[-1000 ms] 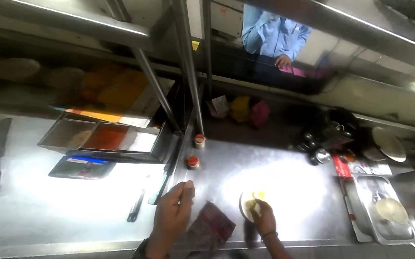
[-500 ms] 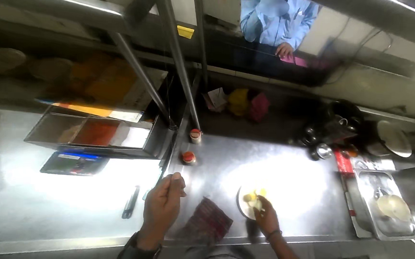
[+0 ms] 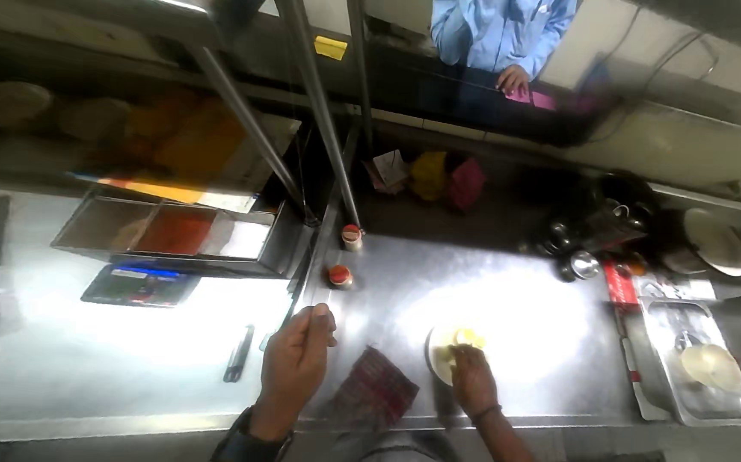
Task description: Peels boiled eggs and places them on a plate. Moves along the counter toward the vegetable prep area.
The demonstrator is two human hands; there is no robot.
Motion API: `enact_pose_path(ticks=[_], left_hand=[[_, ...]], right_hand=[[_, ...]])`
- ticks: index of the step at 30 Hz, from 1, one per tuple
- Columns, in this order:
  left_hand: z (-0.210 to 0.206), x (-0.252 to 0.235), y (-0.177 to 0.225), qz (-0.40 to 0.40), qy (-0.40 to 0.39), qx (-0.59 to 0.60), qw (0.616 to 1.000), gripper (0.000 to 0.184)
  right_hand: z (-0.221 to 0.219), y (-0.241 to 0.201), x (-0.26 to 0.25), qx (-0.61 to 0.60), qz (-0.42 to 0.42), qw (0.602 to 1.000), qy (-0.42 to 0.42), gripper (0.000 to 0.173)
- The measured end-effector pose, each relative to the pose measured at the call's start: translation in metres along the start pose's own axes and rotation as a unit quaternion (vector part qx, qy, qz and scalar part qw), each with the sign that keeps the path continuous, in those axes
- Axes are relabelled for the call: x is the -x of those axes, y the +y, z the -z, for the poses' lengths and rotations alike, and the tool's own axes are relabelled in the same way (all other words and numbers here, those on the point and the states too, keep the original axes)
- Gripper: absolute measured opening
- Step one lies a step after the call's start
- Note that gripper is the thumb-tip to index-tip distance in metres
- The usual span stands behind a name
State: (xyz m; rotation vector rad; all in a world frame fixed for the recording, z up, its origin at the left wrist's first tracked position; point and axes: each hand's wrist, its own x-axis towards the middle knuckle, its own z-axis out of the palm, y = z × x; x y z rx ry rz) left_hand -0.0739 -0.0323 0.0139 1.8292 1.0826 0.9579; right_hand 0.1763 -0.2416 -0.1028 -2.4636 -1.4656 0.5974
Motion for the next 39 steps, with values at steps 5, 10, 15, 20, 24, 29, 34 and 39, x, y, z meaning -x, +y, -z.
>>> enact_pose_path(ticks=[5, 10, 15, 20, 24, 29, 34, 39], left_hand=[[0.004, 0.001, 0.000, 0.006, 0.001, -0.013, 1.000, 0.040], [0.007, 0.002, -0.003, 0.000, 0.008, -0.022, 1.000, 0.039], [0.009, 0.002, -0.001, 0.000, 0.013, -0.029, 1.000, 0.039], [0.009, 0.003, -0.001, -0.006, 0.009, -0.027, 1.000, 0.039], [0.006, 0.002, -0.002, -0.004, 0.007, -0.026, 1.000, 0.040], [0.003, 0.001, -0.002, -0.008, 0.002, -0.022, 1.000, 0.040], [0.003, 0.002, 0.001, -0.005, 0.005, -0.012, 1.000, 0.039], [0.003, 0.001, 0.001, -0.006, 0.006, -0.026, 1.000, 0.040]], right_hand=[[-0.001, -0.013, -0.020, 0.086, 0.033, 0.985, -0.143, 0.050], [0.003, -0.016, -0.026, 0.117, 0.059, 0.977, -0.169, 0.049], [0.006, -0.016, -0.030, 0.111, 0.054, 0.976, -0.180, 0.043], [0.011, -0.009, -0.027, 0.054, 0.017, 0.986, -0.158, 0.047], [0.009, -0.007, -0.028, 0.074, 0.040, 0.981, -0.177, 0.045], [0.006, -0.004, -0.034, 0.092, 0.059, 0.974, -0.196, 0.046], [0.009, -0.004, -0.038, 0.098, 0.065, 0.971, -0.207, 0.045], [0.014, -0.006, -0.040, 0.102, 0.062, 0.971, -0.207, 0.044]])
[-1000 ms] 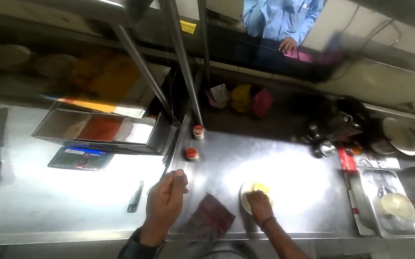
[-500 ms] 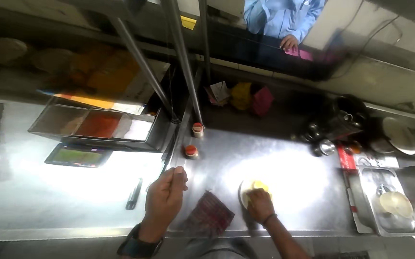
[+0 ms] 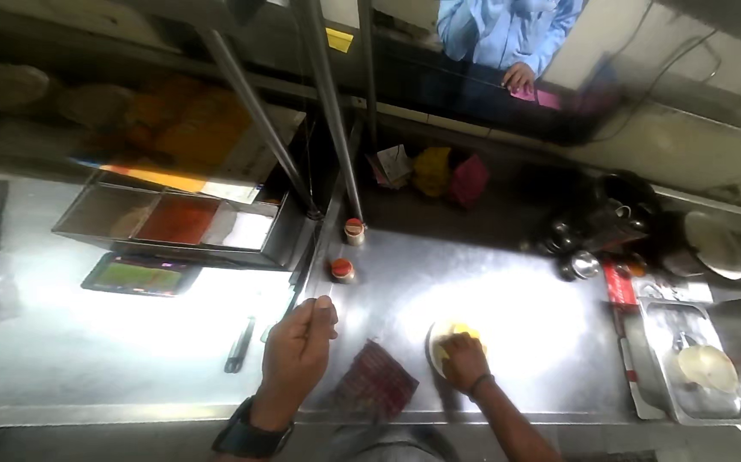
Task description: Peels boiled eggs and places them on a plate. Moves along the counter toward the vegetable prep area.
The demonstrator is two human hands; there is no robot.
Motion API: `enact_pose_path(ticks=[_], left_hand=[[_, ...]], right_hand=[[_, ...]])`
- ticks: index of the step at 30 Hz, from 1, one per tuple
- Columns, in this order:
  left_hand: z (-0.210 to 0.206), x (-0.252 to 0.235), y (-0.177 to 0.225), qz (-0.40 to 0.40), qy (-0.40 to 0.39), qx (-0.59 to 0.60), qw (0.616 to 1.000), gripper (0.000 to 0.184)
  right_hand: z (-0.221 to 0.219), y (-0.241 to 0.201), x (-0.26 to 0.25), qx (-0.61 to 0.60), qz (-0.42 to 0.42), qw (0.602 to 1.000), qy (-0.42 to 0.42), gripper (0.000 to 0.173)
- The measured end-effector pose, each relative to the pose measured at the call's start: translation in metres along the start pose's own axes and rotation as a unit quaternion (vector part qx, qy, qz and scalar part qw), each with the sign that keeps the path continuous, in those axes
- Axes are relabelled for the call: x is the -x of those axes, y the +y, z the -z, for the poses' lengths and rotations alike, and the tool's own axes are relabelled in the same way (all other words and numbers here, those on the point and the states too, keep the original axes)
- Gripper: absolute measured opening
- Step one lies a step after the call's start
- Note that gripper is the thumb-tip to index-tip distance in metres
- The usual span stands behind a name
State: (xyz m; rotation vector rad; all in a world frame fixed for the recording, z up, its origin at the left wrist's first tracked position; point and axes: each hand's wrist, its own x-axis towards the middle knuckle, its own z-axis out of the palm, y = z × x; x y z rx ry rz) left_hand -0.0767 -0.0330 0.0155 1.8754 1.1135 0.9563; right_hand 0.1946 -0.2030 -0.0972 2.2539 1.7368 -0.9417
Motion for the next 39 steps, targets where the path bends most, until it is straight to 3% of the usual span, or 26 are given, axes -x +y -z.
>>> enact_pose_path(ticks=[8, 13, 21, 29, 32, 35, 39], left_hand=[[0.005, 0.000, -0.002, 0.009, 0.001, -0.013, 1.000, 0.040], [0.002, -0.002, -0.003, 0.007, -0.004, -0.006, 1.000, 0.040], [-0.003, -0.006, -0.002, 0.006, -0.014, -0.009, 1.000, 0.041], [0.001, -0.005, -0.001, 0.020, -0.006, -0.017, 1.000, 0.040], [-0.001, -0.005, -0.002, 0.024, 0.004, 0.011, 1.000, 0.040], [-0.008, -0.004, 0.000, 0.030, 0.004, 0.063, 0.998, 0.039], [-0.037, 0.016, -0.013, 0.151, -0.096, 0.059, 0.982, 0.039]], right_hand=[[0.004, 0.037, 0.041, -0.120, -0.111, 0.971, 0.173, 0.053], [-0.003, 0.064, 0.054, -0.089, -0.164, 0.969, 0.160, 0.057], [0.003, 0.055, 0.041, -0.058, -0.172, 0.980, 0.084, 0.064], [-0.001, 0.072, 0.059, -0.106, -0.206, 0.960, 0.154, 0.066], [-0.013, 0.087, 0.061, -0.192, -0.229, 0.938, 0.176, 0.057], [-0.026, 0.095, 0.059, -0.323, -0.260, 0.886, 0.209, 0.042], [-0.026, 0.093, 0.063, -0.429, -0.295, 0.820, 0.238, 0.037]])
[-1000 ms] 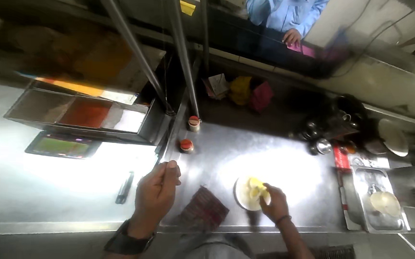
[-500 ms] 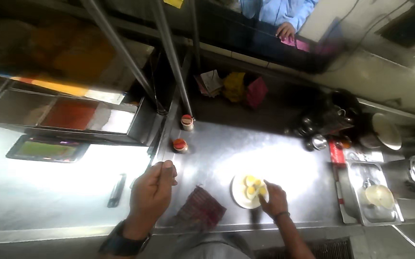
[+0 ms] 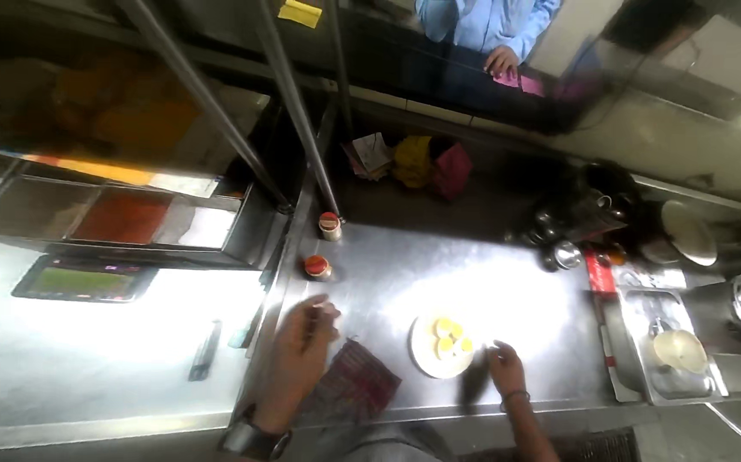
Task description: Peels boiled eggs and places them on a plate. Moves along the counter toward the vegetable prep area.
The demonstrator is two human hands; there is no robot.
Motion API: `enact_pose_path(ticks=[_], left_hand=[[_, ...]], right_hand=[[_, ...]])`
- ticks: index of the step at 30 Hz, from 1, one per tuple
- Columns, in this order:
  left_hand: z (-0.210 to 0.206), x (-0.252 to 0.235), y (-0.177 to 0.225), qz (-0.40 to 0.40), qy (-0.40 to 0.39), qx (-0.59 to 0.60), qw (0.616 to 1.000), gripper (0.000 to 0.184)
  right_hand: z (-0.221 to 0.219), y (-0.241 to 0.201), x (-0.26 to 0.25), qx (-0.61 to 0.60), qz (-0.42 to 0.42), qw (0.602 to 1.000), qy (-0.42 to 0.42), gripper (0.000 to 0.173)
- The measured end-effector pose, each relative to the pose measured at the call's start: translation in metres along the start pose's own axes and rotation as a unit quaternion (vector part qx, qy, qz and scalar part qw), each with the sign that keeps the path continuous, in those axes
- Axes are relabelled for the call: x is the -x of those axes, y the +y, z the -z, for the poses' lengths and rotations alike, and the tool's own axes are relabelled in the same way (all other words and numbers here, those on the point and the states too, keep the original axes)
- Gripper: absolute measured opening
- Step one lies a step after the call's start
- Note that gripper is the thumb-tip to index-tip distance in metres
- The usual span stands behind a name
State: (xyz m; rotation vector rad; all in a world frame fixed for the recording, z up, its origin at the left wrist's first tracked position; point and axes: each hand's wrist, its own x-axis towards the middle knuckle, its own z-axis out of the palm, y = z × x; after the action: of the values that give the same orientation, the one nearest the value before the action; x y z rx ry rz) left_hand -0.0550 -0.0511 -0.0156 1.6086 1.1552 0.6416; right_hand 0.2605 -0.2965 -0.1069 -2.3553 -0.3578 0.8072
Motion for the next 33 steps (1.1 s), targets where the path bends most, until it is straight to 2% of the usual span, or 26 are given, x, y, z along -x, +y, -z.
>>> enact_pose_path(ticks=[2, 4, 6, 8, 10, 13, 18, 22, 28, 33], left_hand=[[-0.028, 0.005, -0.018, 0.086, -0.096, -0.047, 0.991, 0.039], [-0.060, 0.009, -0.032, 0.134, -0.189, -0.111, 0.966, 0.045], [-0.093, 0.011, -0.042, 0.161, -0.236, -0.144, 0.947, 0.049], [-0.123, 0.013, -0.048, 0.180, -0.247, -0.152, 0.940, 0.051], [-0.148, 0.014, -0.057, 0.172, -0.228, -0.161, 0.945, 0.049], [-0.170, 0.015, -0.061, 0.168, -0.216, -0.174, 0.946, 0.045], [-0.181, 0.021, -0.059, 0.176, -0.176, -0.155, 0.956, 0.043], [-0.175, 0.034, -0.061, 0.176, -0.146, -0.086, 0.970, 0.042], [-0.151, 0.074, -0.050, 0.180, -0.066, 0.030, 0.981, 0.041], [-0.119, 0.117, -0.037, 0.170, 0.023, 0.091, 0.981, 0.039]], right_hand=[[0.002, 0.001, 0.003, -0.013, -0.027, 0.999, 0.041, 0.038], [0.006, 0.007, 0.005, 0.009, -0.042, 0.997, 0.058, 0.041], [0.007, 0.013, 0.005, 0.029, -0.032, 0.998, 0.036, 0.044], [0.004, 0.017, 0.003, 0.030, 0.000, 0.999, -0.018, 0.041], [-0.003, 0.019, -0.004, 0.029, 0.025, 0.997, -0.068, 0.037], [-0.011, 0.015, -0.011, 0.032, 0.035, 0.994, -0.097, 0.034], [-0.016, 0.010, -0.017, 0.018, 0.058, 0.996, -0.069, 0.028], [-0.011, 0.003, -0.017, -0.022, 0.095, 0.992, -0.080, 0.028], [0.006, -0.023, 0.003, -0.091, 0.126, 0.978, -0.139, 0.026], [-0.001, -0.049, 0.030, -0.109, 0.175, 0.956, -0.210, 0.042]])
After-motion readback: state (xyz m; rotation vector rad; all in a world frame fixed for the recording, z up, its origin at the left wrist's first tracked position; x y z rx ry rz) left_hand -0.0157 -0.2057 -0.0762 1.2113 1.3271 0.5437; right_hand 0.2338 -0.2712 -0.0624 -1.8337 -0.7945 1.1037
